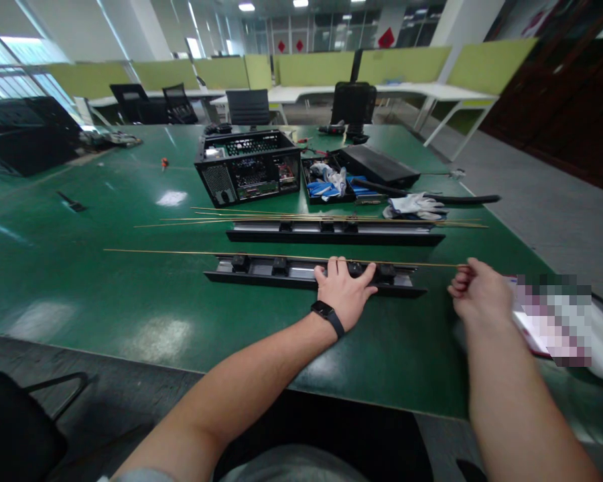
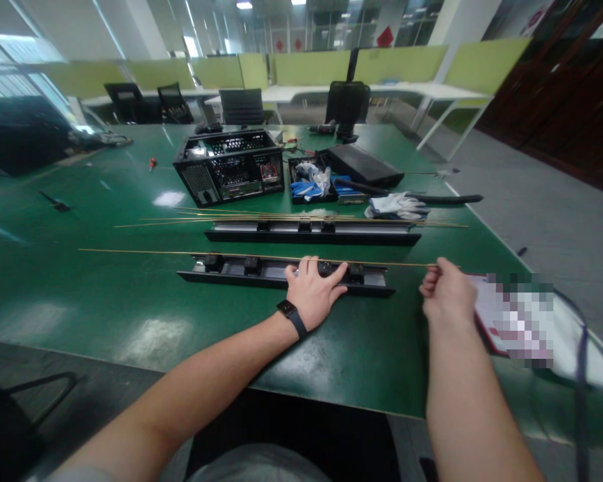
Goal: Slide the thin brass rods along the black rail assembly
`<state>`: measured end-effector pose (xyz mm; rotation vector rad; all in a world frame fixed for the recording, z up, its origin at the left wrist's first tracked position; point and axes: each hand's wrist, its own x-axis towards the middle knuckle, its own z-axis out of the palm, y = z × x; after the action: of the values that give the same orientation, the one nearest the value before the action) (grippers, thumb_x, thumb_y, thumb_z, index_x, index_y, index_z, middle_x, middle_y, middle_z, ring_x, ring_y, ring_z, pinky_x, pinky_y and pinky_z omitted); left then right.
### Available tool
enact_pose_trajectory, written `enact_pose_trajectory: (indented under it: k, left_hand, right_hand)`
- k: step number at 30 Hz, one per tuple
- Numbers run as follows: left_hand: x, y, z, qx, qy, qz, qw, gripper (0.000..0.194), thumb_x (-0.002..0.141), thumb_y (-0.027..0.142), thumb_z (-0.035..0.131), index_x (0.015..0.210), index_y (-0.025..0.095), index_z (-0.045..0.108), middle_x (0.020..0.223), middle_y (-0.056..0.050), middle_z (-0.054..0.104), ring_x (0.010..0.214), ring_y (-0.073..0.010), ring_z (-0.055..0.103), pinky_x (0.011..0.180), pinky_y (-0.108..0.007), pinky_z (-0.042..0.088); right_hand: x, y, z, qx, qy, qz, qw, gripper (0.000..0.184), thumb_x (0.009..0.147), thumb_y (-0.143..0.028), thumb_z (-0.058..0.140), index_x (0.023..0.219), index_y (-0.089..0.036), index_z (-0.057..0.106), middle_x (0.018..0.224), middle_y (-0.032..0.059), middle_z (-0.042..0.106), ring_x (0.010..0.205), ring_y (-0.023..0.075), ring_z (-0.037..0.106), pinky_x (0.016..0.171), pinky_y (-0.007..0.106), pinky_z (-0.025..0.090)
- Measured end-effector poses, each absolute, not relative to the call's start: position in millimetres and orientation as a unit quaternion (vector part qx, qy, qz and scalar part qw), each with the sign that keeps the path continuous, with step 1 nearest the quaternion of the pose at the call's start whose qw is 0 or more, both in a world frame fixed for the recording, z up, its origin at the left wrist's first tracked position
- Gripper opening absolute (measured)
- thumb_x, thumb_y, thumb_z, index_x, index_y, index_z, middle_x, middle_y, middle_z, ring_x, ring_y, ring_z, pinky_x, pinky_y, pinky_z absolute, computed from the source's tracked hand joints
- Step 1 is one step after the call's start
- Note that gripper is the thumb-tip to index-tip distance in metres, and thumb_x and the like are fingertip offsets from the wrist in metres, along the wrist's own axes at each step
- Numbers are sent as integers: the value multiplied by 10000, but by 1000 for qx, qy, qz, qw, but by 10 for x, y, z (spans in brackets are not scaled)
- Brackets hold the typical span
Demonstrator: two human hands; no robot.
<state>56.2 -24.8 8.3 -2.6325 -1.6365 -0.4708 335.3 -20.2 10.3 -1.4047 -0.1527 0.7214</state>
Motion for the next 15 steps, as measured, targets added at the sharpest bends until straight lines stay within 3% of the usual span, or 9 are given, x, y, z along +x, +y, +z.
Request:
enact_pose_trajectory:
  k: [5, 9, 12, 15]
  left_hand:
    - [569, -255, 93, -839, -525, -146, -1, 525, 1125, 659, 546, 1633, 540, 598, 1642, -169, 600, 1520, -387, 488, 1132, -626, 441]
    - [571, -256, 95, -839, -524, -146, 2, 525, 1124, 661, 548, 1632, 538, 600, 1627, -169, 612, 1517, -382, 492, 1128, -620, 442]
    - [574, -250, 83, -838, -525, -150, 5, 527, 1119, 665, 558, 1629, 542, 602, 1633, -173, 607, 1520, -384, 494, 1126, -624, 445]
    - [576, -247, 75, -837, -527, -149, 6, 524, 1117, 662, 565, 1627, 544, 603, 1634, -178, 608, 1527, -384, 496, 1127, -628, 446]
  right_hand:
    - [3087, -166, 31, -599, -183, 454, 634, 339, 781, -318, 955, 792, -188, 642, 647, -15, 583, 477, 62, 465, 396, 165, 347]
    - [2958, -177, -4, -595, -250, 450, 617, 432, 656, -397, 1063, 768, -172, 711, 670, 24, 656, 540, 86, 549, 475, 177, 467]
    - [2937, -185, -6, -595, -259, 447, 616, 463, 654, -447, 1077, 757, -174, 718, 644, 18, 640, 548, 89, 543, 481, 174, 465]
    - [2982, -186, 8, -601, -240, 443, 621, 408, 748, -408, 1033, 765, -178, 697, 629, 10, 615, 525, 81, 519, 450, 158, 419]
